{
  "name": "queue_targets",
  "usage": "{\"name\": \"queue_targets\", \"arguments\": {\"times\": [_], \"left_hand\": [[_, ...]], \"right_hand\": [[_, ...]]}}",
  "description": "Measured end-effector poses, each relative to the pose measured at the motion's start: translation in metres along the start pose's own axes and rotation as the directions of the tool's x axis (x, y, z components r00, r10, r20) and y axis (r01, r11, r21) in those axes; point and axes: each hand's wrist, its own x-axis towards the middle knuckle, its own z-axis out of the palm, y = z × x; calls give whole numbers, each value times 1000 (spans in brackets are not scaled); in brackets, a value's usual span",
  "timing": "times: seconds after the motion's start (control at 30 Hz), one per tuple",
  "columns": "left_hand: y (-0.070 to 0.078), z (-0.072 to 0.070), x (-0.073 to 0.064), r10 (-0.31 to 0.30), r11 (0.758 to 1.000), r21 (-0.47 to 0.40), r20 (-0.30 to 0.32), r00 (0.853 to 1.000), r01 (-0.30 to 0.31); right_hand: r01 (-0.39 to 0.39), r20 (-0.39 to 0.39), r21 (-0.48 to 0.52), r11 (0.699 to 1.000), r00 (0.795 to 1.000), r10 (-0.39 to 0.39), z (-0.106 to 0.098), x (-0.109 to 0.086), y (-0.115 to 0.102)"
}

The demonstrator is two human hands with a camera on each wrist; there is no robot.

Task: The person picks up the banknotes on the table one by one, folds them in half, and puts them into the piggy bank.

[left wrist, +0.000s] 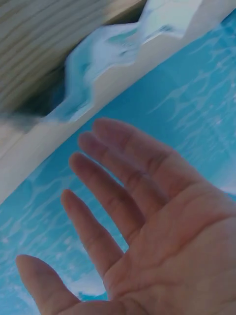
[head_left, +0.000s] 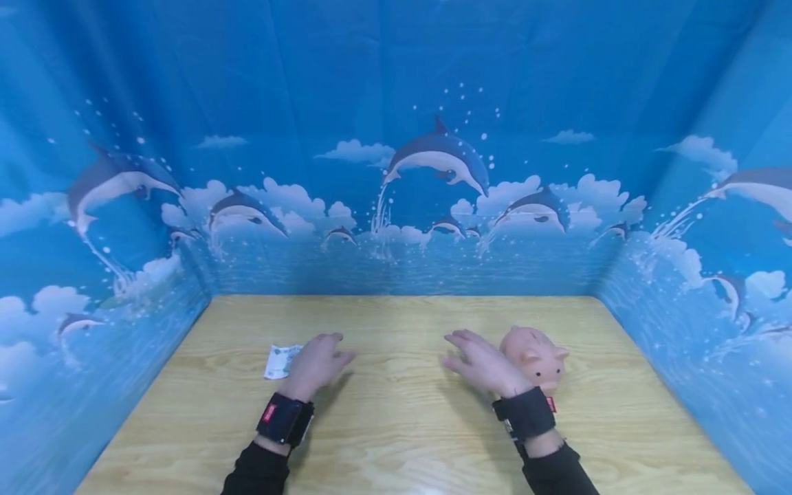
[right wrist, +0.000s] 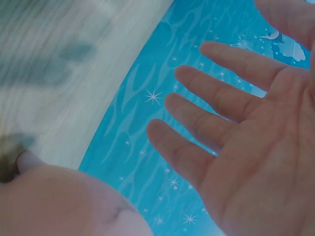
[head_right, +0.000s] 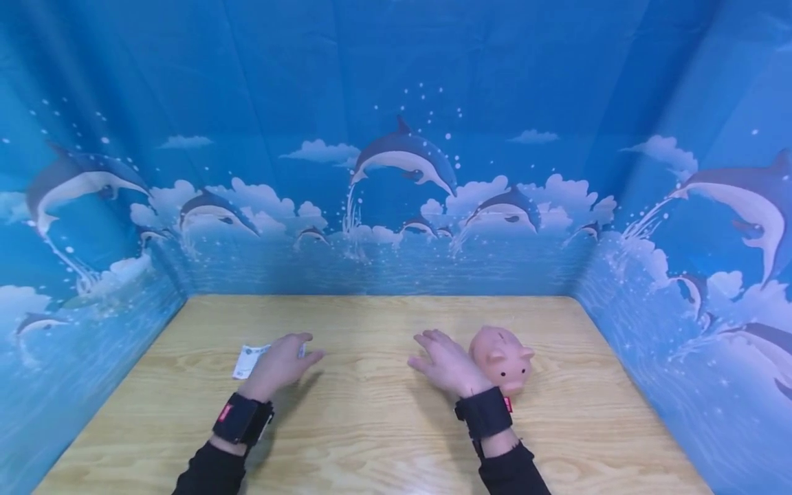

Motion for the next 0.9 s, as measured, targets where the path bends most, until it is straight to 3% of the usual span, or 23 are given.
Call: {"name": "queue_targets", "arguments": {"times": [0.37,0.9], "left_hand": [[-33,-19,1,-104,993,60,-10,994,105],[-77,-26,-1,-272,958,101,46,961,267]], "right_hand": [[-44,87,19,999,995,42,2,9,6],[-14,138,64,998,990,5,2,10,2]]}}
